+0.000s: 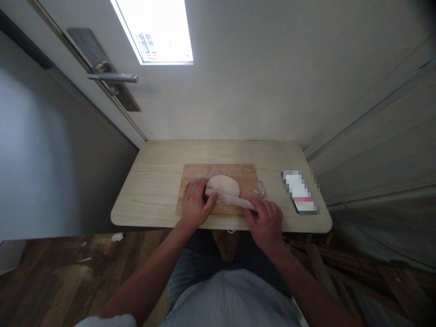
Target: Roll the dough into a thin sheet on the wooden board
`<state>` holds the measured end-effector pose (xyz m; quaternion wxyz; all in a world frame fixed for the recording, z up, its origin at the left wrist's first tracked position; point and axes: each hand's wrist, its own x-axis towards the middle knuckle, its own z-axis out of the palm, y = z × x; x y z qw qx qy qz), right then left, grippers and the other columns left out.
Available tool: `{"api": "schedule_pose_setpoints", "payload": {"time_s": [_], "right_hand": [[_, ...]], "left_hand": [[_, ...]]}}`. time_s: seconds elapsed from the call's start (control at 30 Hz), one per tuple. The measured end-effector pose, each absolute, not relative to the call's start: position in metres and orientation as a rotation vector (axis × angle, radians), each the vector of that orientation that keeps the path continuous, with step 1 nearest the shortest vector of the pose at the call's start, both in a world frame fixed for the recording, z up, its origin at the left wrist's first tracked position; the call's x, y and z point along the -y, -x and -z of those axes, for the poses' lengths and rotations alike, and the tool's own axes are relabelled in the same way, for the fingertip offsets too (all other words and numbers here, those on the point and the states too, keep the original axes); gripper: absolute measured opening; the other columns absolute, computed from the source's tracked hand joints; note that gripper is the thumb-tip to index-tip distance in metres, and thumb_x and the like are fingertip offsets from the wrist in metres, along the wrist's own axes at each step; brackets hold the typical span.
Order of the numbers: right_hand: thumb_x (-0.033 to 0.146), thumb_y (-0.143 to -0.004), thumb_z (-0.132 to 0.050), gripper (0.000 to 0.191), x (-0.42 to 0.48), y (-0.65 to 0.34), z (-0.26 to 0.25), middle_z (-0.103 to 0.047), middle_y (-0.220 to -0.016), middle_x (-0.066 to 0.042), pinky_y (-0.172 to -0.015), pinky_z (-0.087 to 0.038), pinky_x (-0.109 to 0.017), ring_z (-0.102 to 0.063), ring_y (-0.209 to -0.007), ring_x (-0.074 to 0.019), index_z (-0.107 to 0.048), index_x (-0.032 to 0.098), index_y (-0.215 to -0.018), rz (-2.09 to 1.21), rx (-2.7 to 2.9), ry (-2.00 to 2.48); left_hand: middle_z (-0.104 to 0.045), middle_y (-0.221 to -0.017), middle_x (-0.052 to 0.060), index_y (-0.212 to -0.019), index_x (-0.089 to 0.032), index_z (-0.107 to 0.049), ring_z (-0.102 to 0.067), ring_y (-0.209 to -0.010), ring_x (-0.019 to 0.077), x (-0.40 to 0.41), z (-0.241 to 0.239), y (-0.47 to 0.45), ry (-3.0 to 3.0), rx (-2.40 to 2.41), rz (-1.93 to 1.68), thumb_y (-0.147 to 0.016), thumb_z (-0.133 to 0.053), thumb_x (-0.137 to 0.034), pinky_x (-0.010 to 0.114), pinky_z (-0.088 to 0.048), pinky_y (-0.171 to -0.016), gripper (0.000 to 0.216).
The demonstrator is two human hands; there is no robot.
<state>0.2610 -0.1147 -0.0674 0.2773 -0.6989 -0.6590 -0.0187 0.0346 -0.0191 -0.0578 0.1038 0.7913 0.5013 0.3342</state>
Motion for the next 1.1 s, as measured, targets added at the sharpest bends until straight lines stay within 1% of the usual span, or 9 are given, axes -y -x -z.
{"api": "schedule_pose_setpoints", "payload": {"time_s": [0.23,0.3,0.37,0.5,0.57,0.73,0.87,0.93,1.1], "right_hand": [[0.037,-0.097,-0.057,0.030,0.112,-0.272,0.067,-0.071,-0.108,-0.009,-0.093,-0.039,-0.041,-0.056,-0.103,-0.0274,-0.067,0.022,-0.121,0.026,1.746,1.921],[0.037,-0.097,-0.057,0.029,0.110,-0.272,0.067,-0.070,-0.107,-0.009,-0.092,-0.040,-0.041,-0.056,-0.102,-0.0275,-0.068,0.022,-0.120,0.019,1.742,1.923],[0.037,-0.097,-0.057,0.029,0.108,-0.273,0.068,-0.070,-0.107,-0.009,-0.092,-0.040,-0.041,-0.056,-0.103,-0.0275,-0.068,0.023,-0.120,0.005,1.741,1.913],[0.038,-0.097,-0.057,0.029,0.100,-0.278,0.069,-0.069,-0.112,-0.009,-0.093,-0.041,-0.041,-0.057,-0.105,-0.0273,-0.068,0.022,-0.119,-0.041,1.747,1.878],[0.038,-0.097,-0.058,0.029,0.096,-0.282,0.068,-0.069,-0.111,-0.009,-0.093,-0.042,-0.041,-0.057,-0.105,-0.0269,-0.067,0.023,-0.119,-0.078,1.761,1.858],[0.039,-0.096,-0.059,0.027,0.086,-0.291,0.062,-0.070,-0.106,-0.007,-0.090,-0.043,-0.039,-0.058,-0.101,-0.0256,-0.069,0.025,-0.116,-0.164,1.829,1.825],[0.039,-0.095,-0.060,0.026,0.079,-0.293,0.057,-0.070,-0.105,-0.007,-0.089,-0.042,-0.039,-0.058,-0.100,-0.0255,-0.069,0.025,-0.115,-0.131,1.891,1.832],[0.039,-0.096,-0.060,0.026,0.075,-0.294,0.055,-0.070,-0.104,-0.007,-0.089,-0.042,-0.039,-0.058,-0.100,-0.0255,-0.070,0.025,-0.114,-0.109,1.916,1.831],[0.038,-0.095,-0.062,0.024,0.064,-0.298,0.050,-0.069,-0.108,-0.007,-0.092,-0.042,-0.039,-0.057,-0.104,-0.0254,-0.071,0.025,-0.113,-0.120,1.959,1.793]], "left_hand": [[-0.068,-0.092,0.007,-0.115,-0.019,-0.062,-0.063,-0.094,0.0253,0.021,0.061,-0.032,-2.375,-1.471,-1.047,-0.097,-0.059,-0.038,0.046,-0.049,-0.096,0.026],[-0.069,-0.095,0.008,-0.115,-0.020,-0.063,-0.063,-0.097,0.0260,0.022,0.061,-0.032,-2.362,-1.462,-1.068,-0.096,-0.059,-0.037,0.047,-0.049,-0.096,0.026],[-0.071,-0.109,0.010,-0.120,-0.020,-0.061,-0.063,-0.108,0.0278,0.023,0.061,-0.033,-2.322,-1.483,-1.076,-0.096,-0.060,-0.037,0.048,-0.048,-0.100,0.029],[-0.065,-0.136,0.010,-0.136,-0.022,-0.054,-0.055,-0.131,0.0295,0.025,0.060,-0.035,-2.289,-1.470,-0.957,-0.096,-0.061,-0.037,0.057,-0.032,-0.117,0.043],[-0.065,-0.135,0.009,-0.135,-0.023,-0.055,-0.056,-0.130,0.0287,0.026,0.060,-0.035,-2.272,-1.454,-0.968,-0.095,-0.062,-0.037,0.057,-0.030,-0.118,0.043],[-0.070,-0.120,0.009,-0.124,-0.023,-0.059,-0.062,-0.113,0.0269,0.029,0.060,-0.033,-2.199,-1.437,-1.132,-0.091,-0.065,-0.036,0.048,-0.047,-0.103,0.035],[-0.070,-0.107,0.008,-0.119,-0.022,-0.060,-0.063,-0.102,0.0261,0.032,0.057,-0.034,-2.168,-1.527,-1.131,-0.092,-0.064,-0.034,0.045,-0.051,-0.095,0.030],[-0.070,-0.108,0.008,-0.119,-0.022,-0.060,-0.063,-0.103,0.0266,0.030,0.054,-0.036,-2.166,-1.586,-1.140,-0.094,-0.062,-0.036,0.046,-0.051,-0.095,0.029],[-0.066,-0.123,0.012,-0.127,-0.021,-0.056,-0.058,-0.120,0.0269,0.009,0.040,-0.054,-2.200,-1.570,-1.167,-0.101,-0.050,-0.042,0.047,-0.046,-0.106,0.034]]}}
